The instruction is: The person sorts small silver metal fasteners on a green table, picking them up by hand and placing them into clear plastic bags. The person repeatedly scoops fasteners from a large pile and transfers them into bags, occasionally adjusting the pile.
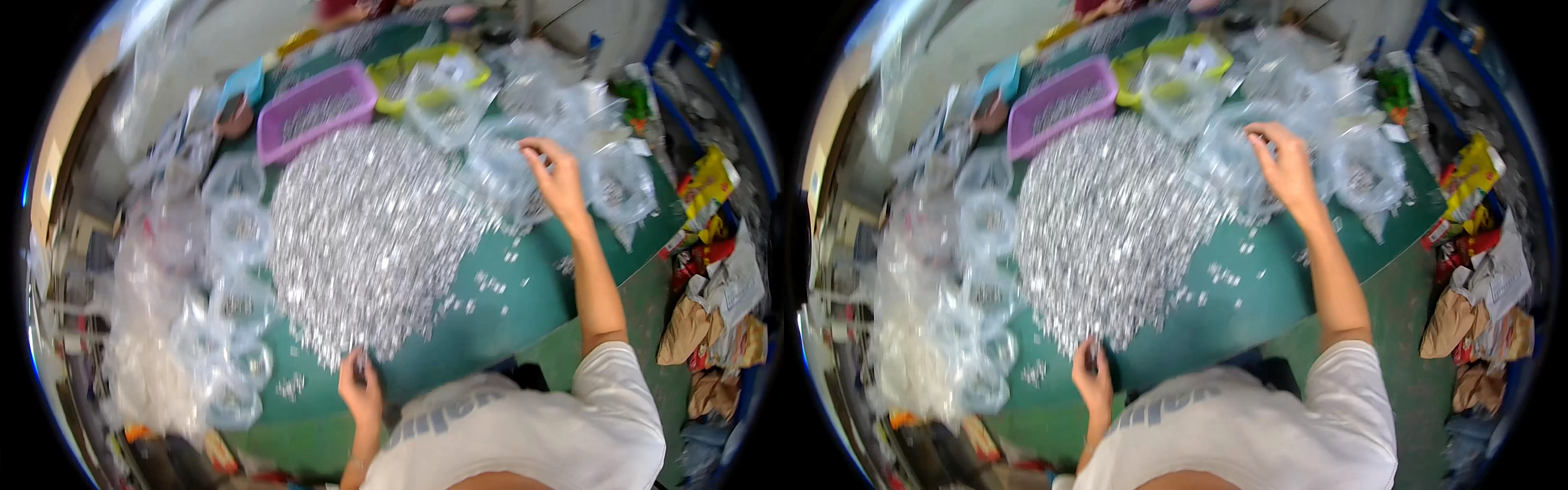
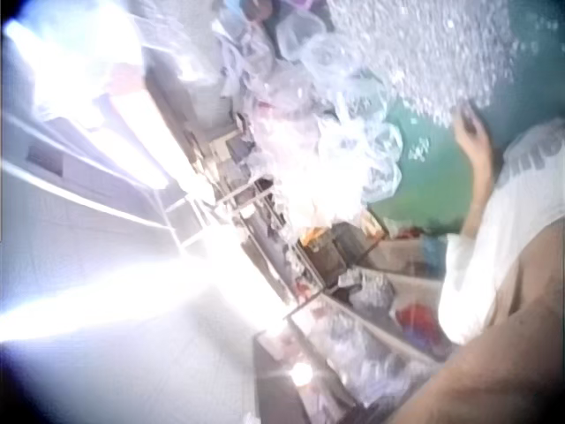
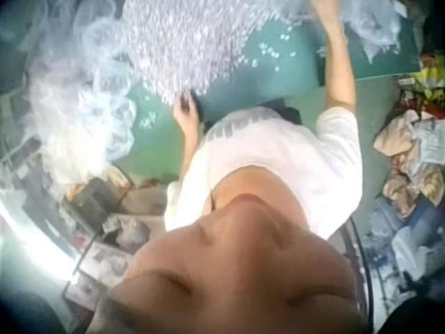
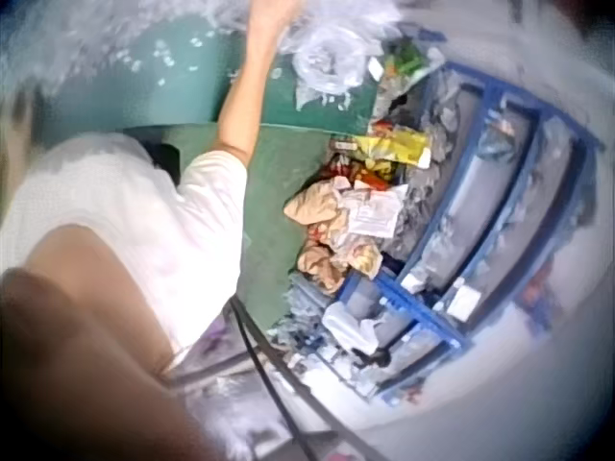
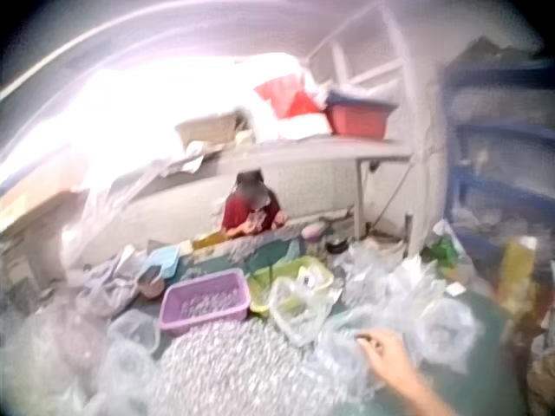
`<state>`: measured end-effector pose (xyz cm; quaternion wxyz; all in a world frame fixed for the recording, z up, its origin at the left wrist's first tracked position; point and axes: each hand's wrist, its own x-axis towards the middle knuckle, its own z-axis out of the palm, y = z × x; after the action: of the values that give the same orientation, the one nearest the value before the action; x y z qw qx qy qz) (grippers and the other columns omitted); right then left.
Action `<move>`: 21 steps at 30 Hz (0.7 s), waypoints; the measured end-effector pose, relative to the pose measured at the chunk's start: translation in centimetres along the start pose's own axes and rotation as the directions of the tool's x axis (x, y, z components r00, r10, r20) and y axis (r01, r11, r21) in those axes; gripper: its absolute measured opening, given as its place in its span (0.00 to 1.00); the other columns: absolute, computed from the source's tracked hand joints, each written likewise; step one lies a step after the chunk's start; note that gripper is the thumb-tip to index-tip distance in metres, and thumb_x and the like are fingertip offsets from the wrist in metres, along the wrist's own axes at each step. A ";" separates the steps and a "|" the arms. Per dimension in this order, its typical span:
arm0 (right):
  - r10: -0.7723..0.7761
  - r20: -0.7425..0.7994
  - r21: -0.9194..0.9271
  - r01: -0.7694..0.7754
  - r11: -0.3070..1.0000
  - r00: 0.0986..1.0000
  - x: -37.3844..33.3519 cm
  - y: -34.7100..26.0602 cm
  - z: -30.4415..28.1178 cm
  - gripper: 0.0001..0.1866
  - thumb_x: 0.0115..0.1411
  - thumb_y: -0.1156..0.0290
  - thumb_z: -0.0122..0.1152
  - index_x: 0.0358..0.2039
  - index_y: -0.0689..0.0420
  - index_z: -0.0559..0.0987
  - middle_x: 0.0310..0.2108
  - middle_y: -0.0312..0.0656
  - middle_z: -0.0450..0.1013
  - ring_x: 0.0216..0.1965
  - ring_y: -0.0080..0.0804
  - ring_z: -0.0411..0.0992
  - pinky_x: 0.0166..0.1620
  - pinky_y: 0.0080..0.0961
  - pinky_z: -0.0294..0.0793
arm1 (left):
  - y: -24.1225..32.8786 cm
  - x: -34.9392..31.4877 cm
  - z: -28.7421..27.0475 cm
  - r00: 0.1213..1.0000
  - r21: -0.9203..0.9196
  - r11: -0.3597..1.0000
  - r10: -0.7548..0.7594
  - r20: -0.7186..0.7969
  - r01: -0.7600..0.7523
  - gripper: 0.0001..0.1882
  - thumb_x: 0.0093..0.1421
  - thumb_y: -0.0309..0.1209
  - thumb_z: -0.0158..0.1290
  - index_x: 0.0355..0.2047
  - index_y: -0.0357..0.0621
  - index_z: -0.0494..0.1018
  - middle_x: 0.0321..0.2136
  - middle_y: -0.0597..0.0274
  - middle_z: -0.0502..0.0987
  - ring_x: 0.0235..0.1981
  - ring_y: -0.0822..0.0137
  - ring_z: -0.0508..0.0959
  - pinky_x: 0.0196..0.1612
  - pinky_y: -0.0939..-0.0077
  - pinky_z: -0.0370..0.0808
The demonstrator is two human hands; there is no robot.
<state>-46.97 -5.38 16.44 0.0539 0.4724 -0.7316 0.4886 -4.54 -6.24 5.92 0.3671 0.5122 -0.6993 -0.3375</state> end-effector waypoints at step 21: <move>-0.297 0.489 0.111 0.279 0.954 0.820 -15.5 -7.5 9.1 0.10 0.50 0.75 0.64 0.35 0.58 0.76 0.43 0.41 0.71 0.48 0.41 0.67 0.51 0.38 0.61 | 1.7 0.7 -0.4 0.990 -0.075 0.997 -0.008 0.140 0.019 0.11 0.60 0.16 0.47 0.42 0.37 0.74 0.28 0.62 0.67 0.25 0.73 0.66 0.26 0.80 0.64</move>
<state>-29.45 -3.04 8.34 -0.0724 0.6885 -0.6321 0.3481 -5.15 -6.58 7.64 0.3341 0.4775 -0.7065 -0.4014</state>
